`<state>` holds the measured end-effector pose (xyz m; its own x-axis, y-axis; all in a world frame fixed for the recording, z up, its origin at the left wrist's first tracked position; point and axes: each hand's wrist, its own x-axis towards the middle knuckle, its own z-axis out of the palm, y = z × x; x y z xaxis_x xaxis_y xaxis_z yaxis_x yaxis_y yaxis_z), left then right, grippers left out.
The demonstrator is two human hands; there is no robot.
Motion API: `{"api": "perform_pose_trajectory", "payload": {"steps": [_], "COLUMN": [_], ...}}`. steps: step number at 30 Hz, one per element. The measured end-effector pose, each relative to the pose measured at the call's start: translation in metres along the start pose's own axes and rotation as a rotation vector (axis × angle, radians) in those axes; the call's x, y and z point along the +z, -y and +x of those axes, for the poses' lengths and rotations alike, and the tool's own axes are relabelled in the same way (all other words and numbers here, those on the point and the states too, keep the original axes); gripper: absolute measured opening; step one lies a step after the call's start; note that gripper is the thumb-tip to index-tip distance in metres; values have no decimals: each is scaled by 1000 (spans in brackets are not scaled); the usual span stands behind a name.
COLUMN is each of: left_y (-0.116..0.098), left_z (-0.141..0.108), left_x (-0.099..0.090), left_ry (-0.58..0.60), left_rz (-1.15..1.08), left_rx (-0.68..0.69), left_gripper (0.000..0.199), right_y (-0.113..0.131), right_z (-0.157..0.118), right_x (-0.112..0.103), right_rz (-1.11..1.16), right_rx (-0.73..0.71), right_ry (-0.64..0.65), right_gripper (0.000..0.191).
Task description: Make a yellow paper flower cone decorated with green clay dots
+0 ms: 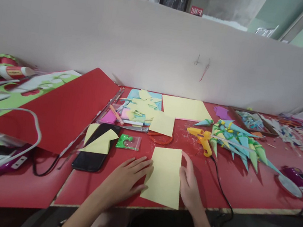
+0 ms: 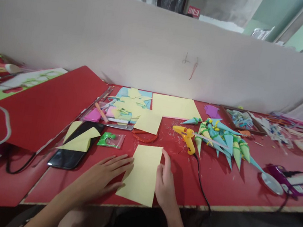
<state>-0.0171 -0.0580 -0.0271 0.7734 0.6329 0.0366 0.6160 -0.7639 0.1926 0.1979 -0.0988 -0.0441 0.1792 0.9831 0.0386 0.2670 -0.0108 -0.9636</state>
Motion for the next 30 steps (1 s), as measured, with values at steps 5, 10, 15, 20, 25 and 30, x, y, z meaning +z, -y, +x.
{"api": "perform_pose_trajectory", "payload": {"steps": [5,10,15,20,25,30], "left_y": [-1,-2,-5,-6,-3,-1], "left_z": [-10,-14,-15,-15,-11,-10], "left_x": [-1,-5,-3,-1,-3,-11], "left_ry": [28,27,10,23,61,107], "left_rz": [-36,-71,-85,-109,-168,-237], "left_rx": [-40,-60,-65,-70,-74,-66], "left_gripper": [52,53,53,55,62,65], "right_y": [1,0,-2,-1,9,15], "right_z": [-2,-8,-17,-15,2,21], "right_x": [-20,-30,-31,-38,-46,-44], "right_rz": [-252,-650,-746,-725,-690,-625], "right_rx": [-326,-494,-607,-534,-440,-455], "right_ry": [196,269,196,470,650,691], "right_gripper": [45,39,37,38,23,19]}}
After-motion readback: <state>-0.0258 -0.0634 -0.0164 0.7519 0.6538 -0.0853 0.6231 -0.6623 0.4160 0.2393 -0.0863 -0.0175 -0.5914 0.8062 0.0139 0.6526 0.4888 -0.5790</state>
